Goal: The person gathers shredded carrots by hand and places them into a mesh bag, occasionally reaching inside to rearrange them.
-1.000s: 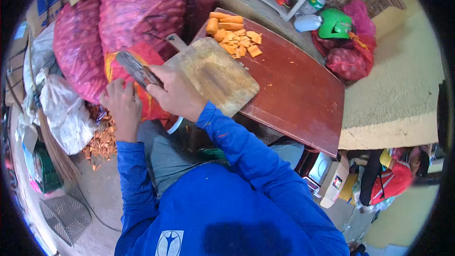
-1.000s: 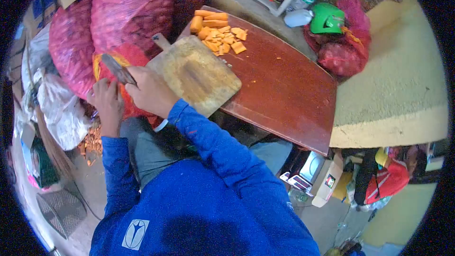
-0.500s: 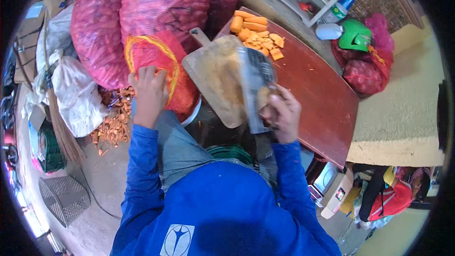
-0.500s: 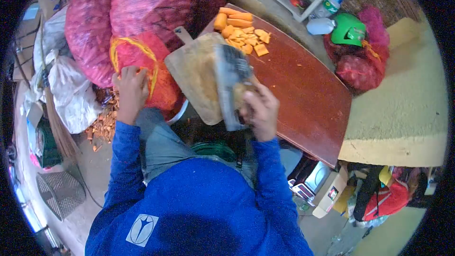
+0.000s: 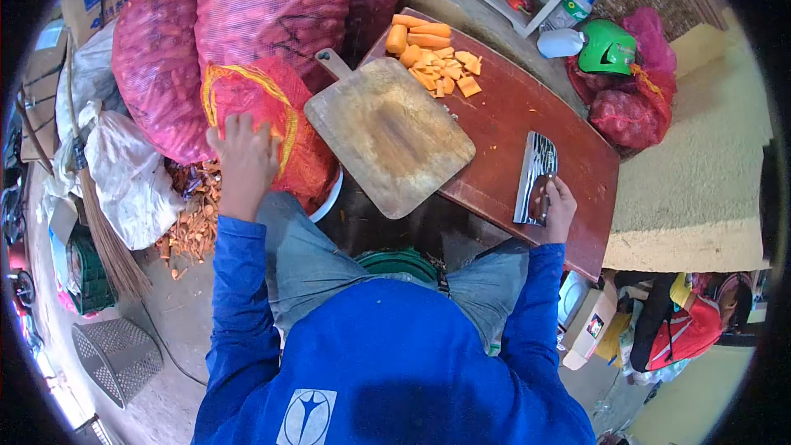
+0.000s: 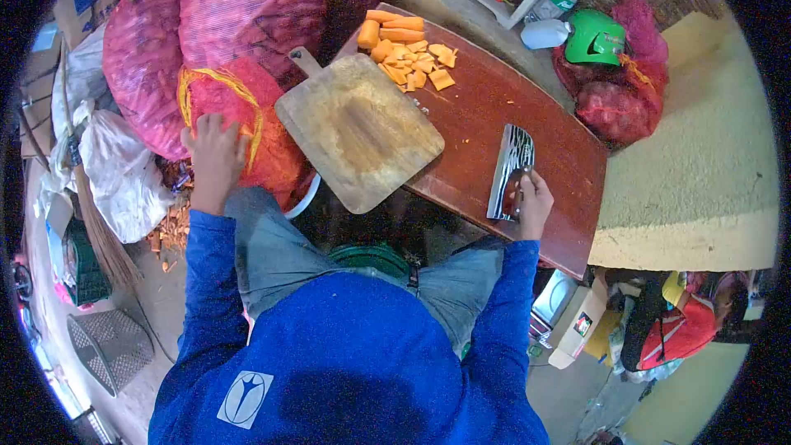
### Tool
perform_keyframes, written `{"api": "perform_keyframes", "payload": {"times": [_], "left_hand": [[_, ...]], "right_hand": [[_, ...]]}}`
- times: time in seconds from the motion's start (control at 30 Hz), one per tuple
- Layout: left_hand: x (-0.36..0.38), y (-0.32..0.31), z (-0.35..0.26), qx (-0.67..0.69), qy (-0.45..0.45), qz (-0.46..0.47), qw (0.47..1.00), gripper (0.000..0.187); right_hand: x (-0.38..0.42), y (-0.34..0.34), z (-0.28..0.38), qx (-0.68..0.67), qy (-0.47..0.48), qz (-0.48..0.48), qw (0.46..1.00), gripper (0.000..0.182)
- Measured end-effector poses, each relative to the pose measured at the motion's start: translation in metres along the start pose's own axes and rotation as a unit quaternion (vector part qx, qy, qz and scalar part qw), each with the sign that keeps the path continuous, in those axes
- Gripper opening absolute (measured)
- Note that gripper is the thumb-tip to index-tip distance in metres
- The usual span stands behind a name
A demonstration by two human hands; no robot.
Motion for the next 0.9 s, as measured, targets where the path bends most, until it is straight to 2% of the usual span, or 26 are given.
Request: {"api": "perform_keyframes", "payload": {"times": [0.03, 0.07, 0.1, 0.13, 0.17, 0.23, 0.3, 0.33, 0.37, 0.4, 0.43, 0.5, 0.57, 0.6, 0.63, 0.67, 0.7, 0.77, 0.8, 0.87, 0.9], "left_hand": [[-0.001, 0.001, 0.006, -0.004, 0.022, 0.001, 1.000, 0.022], [0.000, 0.008, 0.008, 0.029, 0.026, -0.017, 0.999, 0.021], [0.002, 0.011, 0.007, 0.032, 0.023, -0.018, 0.999, 0.021], [0.004, 0.018, 0.006, 0.060, 0.017, -0.039, 0.997, 0.021], [0.007, 0.026, 0.005, 0.086, 0.011, -0.060, 0.994, 0.021], [0.012, 0.044, -0.006, 0.118, 0.007, -0.079, 0.990, 0.020], [0.020, 0.057, -0.023, 0.150, -0.002, -0.098, 0.984, 0.019], [0.025, 0.061, -0.033, 0.188, -0.004, -0.090, 0.978, 0.019], [0.030, 0.064, -0.044, 0.226, -0.005, -0.083, 0.971, 0.019], [0.036, 0.067, -0.055, 0.228, -0.009, -0.085, 0.970, 0.019], [0.043, 0.063, -0.069, 0.262, -0.020, -0.062, 0.963, 0.018], [0.058, 0.056, -0.089, 0.294, -0.036, -0.040, 0.954, 0.017], [0.070, 0.034, -0.098, 0.338, -0.013, 0.021, 0.941, 0.018], [0.075, 0.024, -0.101, 0.338, -0.017, 0.021, 0.941, 0.018], [0.079, 0.003, -0.098, 0.386, 0.035, 0.084, 0.918, 0.018], [0.086, -0.018, -0.096, 0.431, 0.086, 0.148, 0.886, 0.019], [0.089, -0.027, -0.099, 0.432, 0.083, 0.149, 0.886, 0.019], [0.094, -0.060, -0.089, 0.531, 0.214, 0.190, 0.797, 0.024], [0.094, -0.072, -0.090, 0.530, 0.213, 0.191, 0.798, 0.024], [0.094, -0.102, -0.084, 0.604, 0.309, 0.229, 0.698, 0.027], [0.091, -0.104, -0.084, 0.603, 0.308, 0.229, 0.699, 0.027]], "right_hand": [[-0.007, 0.003, -0.001, 0.078, 0.044, 0.003, 0.996, 0.035], [-0.010, -0.007, 0.024, 0.186, 0.200, 0.015, 0.962, 0.041], [-0.008, -0.005, 0.027, 0.188, 0.200, 0.012, 0.961, 0.041], [0.001, -0.008, 0.042, 0.400, 0.277, 0.004, 0.874, 0.042], [0.018, -0.034, 0.077, 0.587, 0.338, -0.003, 0.736, 0.043], [0.031, -0.060, 0.088, 0.592, 0.303, 0.011, 0.747, 0.045], [0.038, -0.093, 0.075, 0.394, 0.317, 0.115, 0.855, 0.036], [0.049, -0.114, 0.067, 0.330, 0.273, 0.177, 0.886, 0.028], [0.064, -0.143, 0.069, 0.261, 0.227, 0.237, 0.908, 0.025], [0.082, -0.163, 0.050, 0.171, 0.081, 0.281, 0.941, 0.027], [0.108, -0.182, 0.032, 0.073, -0.066, 0.317, 0.943, 0.035], [0.144, -0.211, 0.023, 0.043, -0.088, 0.390, 0.916, 0.038], [0.161, -0.220, 0.012, 0.001, -0.153, 0.358, 0.921, 0.041], [0.164, -0.221, 0.002, -0.080, -0.195, 0.325, 0.922, 0.041], [0.167, -0.218, -0.005, -0.082, -0.197, 0.321, 0.923, 0.041], [0.170, -0.220, -0.004, -0.151, -0.236, 0.303, 0.911, 0.041], [0.172, -0.222, -0.001, -0.220, -0.271, 0.284, 0.893, 0.041], [0.170, -0.229, 0.001, -0.237, -0.271, 0.276, 0.891, 0.040], [0.169, -0.232, -0.002, -0.263, -0.273, 0.266, 0.886, 0.042], [0.171, -0.239, -0.007, -0.292, -0.275, 0.256, 0.880, 0.045], [0.171, -0.241, -0.009, -0.282, -0.269, 0.252, 0.886, 0.044]]}}
Point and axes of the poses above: each hand's wrist, its own x-axis away from the middle knuckle, its own y-axis out of the back of the hand, z = x × y, the point moved 8 cm from there along -x, towards the middle knuckle, and after that the axes turned 12 degrees about y, right-handed, at the moved point
